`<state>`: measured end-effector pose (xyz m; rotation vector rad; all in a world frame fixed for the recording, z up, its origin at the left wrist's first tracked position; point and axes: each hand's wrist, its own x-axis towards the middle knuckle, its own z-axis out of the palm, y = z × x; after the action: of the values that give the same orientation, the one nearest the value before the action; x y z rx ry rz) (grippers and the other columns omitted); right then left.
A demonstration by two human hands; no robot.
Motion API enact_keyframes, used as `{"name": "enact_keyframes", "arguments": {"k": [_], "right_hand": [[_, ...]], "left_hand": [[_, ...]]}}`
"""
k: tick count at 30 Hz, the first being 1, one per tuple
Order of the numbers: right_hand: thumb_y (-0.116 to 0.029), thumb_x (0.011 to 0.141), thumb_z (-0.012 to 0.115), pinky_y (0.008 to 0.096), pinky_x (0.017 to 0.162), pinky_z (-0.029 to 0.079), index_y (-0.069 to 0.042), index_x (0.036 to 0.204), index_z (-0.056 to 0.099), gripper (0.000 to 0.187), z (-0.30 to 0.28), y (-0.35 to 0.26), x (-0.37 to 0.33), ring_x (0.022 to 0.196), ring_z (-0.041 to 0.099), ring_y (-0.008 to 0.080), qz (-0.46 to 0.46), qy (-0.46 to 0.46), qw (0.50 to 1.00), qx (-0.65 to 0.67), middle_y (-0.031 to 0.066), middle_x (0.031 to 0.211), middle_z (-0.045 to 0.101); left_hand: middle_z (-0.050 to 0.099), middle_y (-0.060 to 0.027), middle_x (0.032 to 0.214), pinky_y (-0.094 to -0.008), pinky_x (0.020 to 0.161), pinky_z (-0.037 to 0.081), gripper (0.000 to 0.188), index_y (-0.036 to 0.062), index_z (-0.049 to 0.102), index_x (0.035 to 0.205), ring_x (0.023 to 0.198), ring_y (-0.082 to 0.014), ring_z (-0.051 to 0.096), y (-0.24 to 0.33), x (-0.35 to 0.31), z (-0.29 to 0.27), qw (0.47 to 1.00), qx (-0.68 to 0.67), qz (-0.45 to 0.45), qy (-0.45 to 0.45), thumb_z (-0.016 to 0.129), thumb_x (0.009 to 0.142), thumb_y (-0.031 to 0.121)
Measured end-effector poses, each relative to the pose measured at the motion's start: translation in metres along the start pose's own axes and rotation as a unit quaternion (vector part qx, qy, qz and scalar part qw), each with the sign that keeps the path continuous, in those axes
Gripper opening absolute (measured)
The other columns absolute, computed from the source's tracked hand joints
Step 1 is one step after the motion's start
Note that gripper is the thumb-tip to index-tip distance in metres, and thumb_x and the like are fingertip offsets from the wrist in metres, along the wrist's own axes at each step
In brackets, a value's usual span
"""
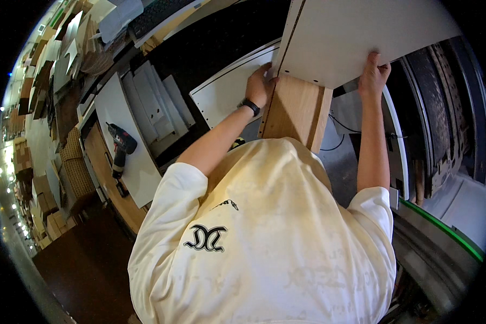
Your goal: The person assembles a wood-composite structure by aligning and attaching various panels using an electric screwdriver. The person secures a light-wood panel to a white panel, adds another white side piece, and fastens them together with screws.
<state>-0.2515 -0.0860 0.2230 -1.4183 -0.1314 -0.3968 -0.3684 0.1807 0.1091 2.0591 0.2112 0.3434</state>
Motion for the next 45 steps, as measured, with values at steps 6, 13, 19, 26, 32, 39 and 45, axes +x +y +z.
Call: {"name": "enact_keyframes", "arguments": {"k": [6, 13, 19, 26, 32, 39, 45], "right_hand": [[-0.038, 0.093, 0.075, 0.0275, 0.068, 0.046, -0.004, 0.091, 0.059, 0.038, 0.008, -0.002, -0.001, 0.075, 0.053, 0.0098, -0.015, 0.065, 0.998, -0.013, 0.0029, 0.087, 0.06], [-0.04, 0.093, 0.075, 0.0292, 0.072, 0.047, -0.002, 0.108, 0.051, 0.047, 0.002, -0.001, 0.003, 0.081, 0.054, 0.0108, 0.001, -0.001, 1.0, -0.011, 0.0047, 0.096, 0.061], [-0.05, 0.088, 0.075, 0.0331, 0.092, 0.046, -0.001, 0.119, 0.051, 0.062, -0.002, -0.002, 0.005, 0.099, 0.055, 0.013, 0.015, -0.029, 0.999, -0.017, 0.0034, 0.108, 0.059], [-0.048, 0.087, 0.076, 0.0302, 0.087, 0.044, -0.002, 0.12, 0.05, 0.062, -0.01, 0.004, 0.006, 0.095, 0.054, 0.0111, 0.036, -0.025, 0.999, -0.014, 0.0018, 0.106, 0.059], [-0.046, 0.089, 0.077, 0.0297, 0.083, 0.045, -0.003, 0.123, 0.049, 0.062, 0.0, -0.005, 0.001, 0.093, 0.054, 0.011, 0.035, 0.005, 0.998, -0.042, 0.002, 0.104, 0.058], [-0.035, 0.094, 0.075, 0.0355, 0.093, 0.047, 0.001, 0.127, 0.045, 0.057, -0.009, 0.002, 0.004, 0.107, 0.056, 0.0189, 0.04, 0.005, 0.999, -0.006, 0.0113, 0.121, 0.057], [-0.036, 0.095, 0.073, 0.0369, 0.096, 0.047, 0.001, 0.127, 0.045, 0.056, -0.024, 0.003, 0.012, 0.109, 0.054, 0.0173, 0.014, -0.038, 0.999, -0.035, 0.01, 0.119, 0.055]], "left_hand": [[0.066, -0.0054, 0.133, -0.052, 0.102, 0.033, 0.045, 0.0162, 0.066, 0.131, 0.124, -0.0317, 0.051, -0.004, -0.024, 0.023, 0.987, 0.142, -0.041, 0.059, 0.071, 0.086, 0.02], [0.066, -0.0055, 0.133, -0.0523, 0.103, 0.031, 0.044, 0.0191, 0.067, 0.13, 0.124, -0.0323, 0.051, -0.007, -0.025, 0.024, 0.988, 0.135, -0.044, 0.067, 0.072, 0.086, 0.021], [0.068, -0.0044, 0.128, -0.0514, 0.104, 0.03, 0.037, 0.0185, 0.072, 0.121, 0.123, -0.0318, 0.052, -0.013, -0.024, 0.027, 0.991, 0.079, -0.045, 0.096, 0.074, 0.084, 0.02], [0.068, -0.0038, 0.129, -0.0512, 0.103, 0.03, 0.038, 0.0186, 0.07, 0.122, 0.123, -0.0313, 0.052, -0.006, -0.023, 0.024, 0.991, 0.087, -0.055, 0.086, 0.073, 0.084, 0.017], [0.064, -0.0058, 0.133, -0.0538, 0.103, 0.032, 0.041, 0.0188, 0.067, 0.127, 0.124, -0.0342, 0.051, 0.002, -0.023, 0.021, 0.989, 0.113, -0.066, 0.073, 0.071, 0.086, 0.018], [0.062, -0.006, 0.136, -0.0547, 0.104, 0.032, 0.044, 0.0189, 0.066, 0.13, 0.125, -0.0346, 0.05, -0.001, -0.024, 0.018, 0.989, 0.13, -0.057, 0.05, 0.071, 0.086, 0.02], [0.061, -0.0061, 0.137, -0.0544, 0.106, 0.031, 0.045, 0.0173, 0.065, 0.131, 0.127, -0.034, 0.049, 0.004, -0.023, 0.017, 0.987, 0.135, -0.075, 0.04, 0.071, 0.087, 0.021]]}}
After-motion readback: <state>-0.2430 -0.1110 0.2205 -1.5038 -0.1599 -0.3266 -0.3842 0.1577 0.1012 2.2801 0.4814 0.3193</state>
